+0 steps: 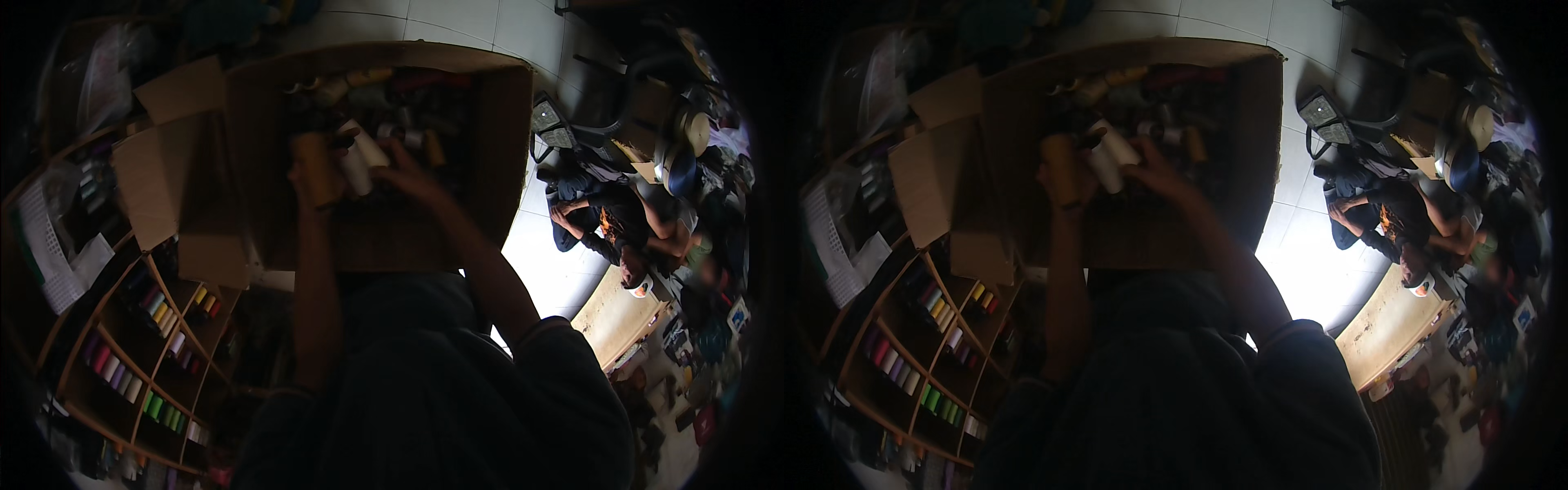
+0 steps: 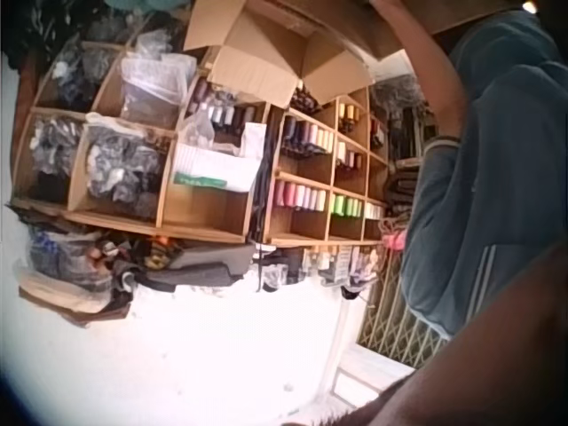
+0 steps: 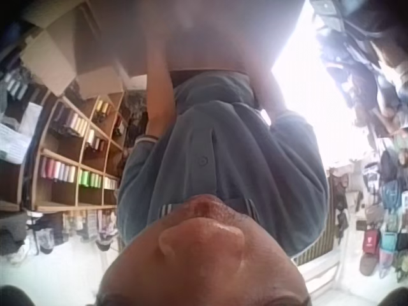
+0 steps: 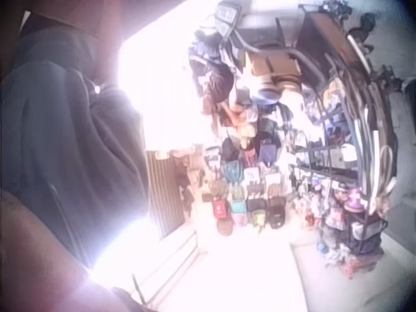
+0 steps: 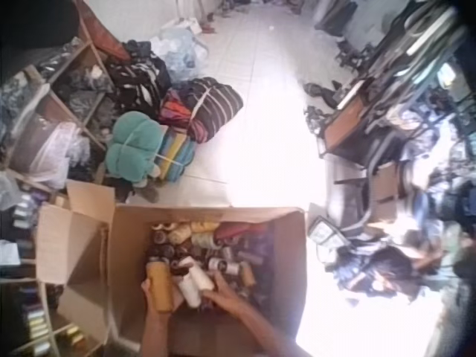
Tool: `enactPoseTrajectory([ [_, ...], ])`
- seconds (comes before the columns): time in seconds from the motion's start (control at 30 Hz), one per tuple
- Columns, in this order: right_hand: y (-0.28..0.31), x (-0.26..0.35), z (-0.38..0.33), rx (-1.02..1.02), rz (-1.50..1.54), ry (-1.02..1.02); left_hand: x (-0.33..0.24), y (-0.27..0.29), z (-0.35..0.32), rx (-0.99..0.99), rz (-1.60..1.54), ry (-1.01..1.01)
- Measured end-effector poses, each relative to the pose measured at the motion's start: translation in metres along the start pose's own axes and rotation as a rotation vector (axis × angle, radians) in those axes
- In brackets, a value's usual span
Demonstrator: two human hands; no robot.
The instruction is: The person sorts through a cardboard box filled with thread spools and places them onto a wooden shelf. They handle the spools by hand, picking them up from the box and arranging them on the shelf in a repetitive manner.
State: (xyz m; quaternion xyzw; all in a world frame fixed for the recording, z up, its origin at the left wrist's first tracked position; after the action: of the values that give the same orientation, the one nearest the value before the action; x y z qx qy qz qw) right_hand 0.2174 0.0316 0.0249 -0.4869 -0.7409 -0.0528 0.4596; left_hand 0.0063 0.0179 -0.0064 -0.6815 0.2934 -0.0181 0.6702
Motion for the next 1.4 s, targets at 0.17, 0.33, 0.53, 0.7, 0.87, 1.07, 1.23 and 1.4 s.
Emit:
enactPoseTrajectory([
  [0.17, 0.066, -0.026, 0.004, -0.375, -0.453, 0.105, -0.007, -0.038, 0.013, 0.218, -0.299, -0.049],
  [0.33, 0.115, 0.000, 0.000, -1.068, -0.636, 0.320, -0.015, -0.074, 0.014, 0.182, -0.126, -0.050],
  [0.53, 0.136, -0.005, 0.021, -1.154, -0.679, 0.042, -0.033, -0.075, 0.005, 0.588, 0.064, 0.093],
  [0.7, 0.131, -0.009, 0.015, -1.189, -0.665, 0.076, -0.033, -0.082, 0.000, 0.493, 0.234, 0.118],
  [0.87, 0.122, -0.002, -0.010, -1.236, -0.639, 0.378, -0.038, -0.069, -0.022, 0.306, 0.335, 0.212],
  [1.07, 0.108, -0.004, -0.030, -1.116, -0.526, 0.365, -0.038, -0.033, -0.063, 0.037, 0.262, 0.244],
  [1.23, 0.125, -0.070, -0.011, -0.661, 0.120, 0.265, -0.044, -0.013, -0.076, 0.163, -0.038, 0.105],
  [1.4, 0.097, -0.069, 0.006, -0.217, -0.345, -0.071, -0.064, -0.068, -0.053, 0.026, 0.360, 0.090],
])
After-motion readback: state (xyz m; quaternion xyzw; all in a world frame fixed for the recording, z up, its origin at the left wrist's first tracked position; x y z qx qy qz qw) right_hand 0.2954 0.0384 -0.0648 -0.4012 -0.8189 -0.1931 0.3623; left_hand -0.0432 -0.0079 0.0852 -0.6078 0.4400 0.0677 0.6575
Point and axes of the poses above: each hand's wrist, its own z-axis towards the middle knuckle, its own y-axis out of the back of the hand, x = y × z, the point moved 2 cm from there along z, towards the middle knuckle, and after that the axes turned 14 degrees about x, right-handed, at the moved point
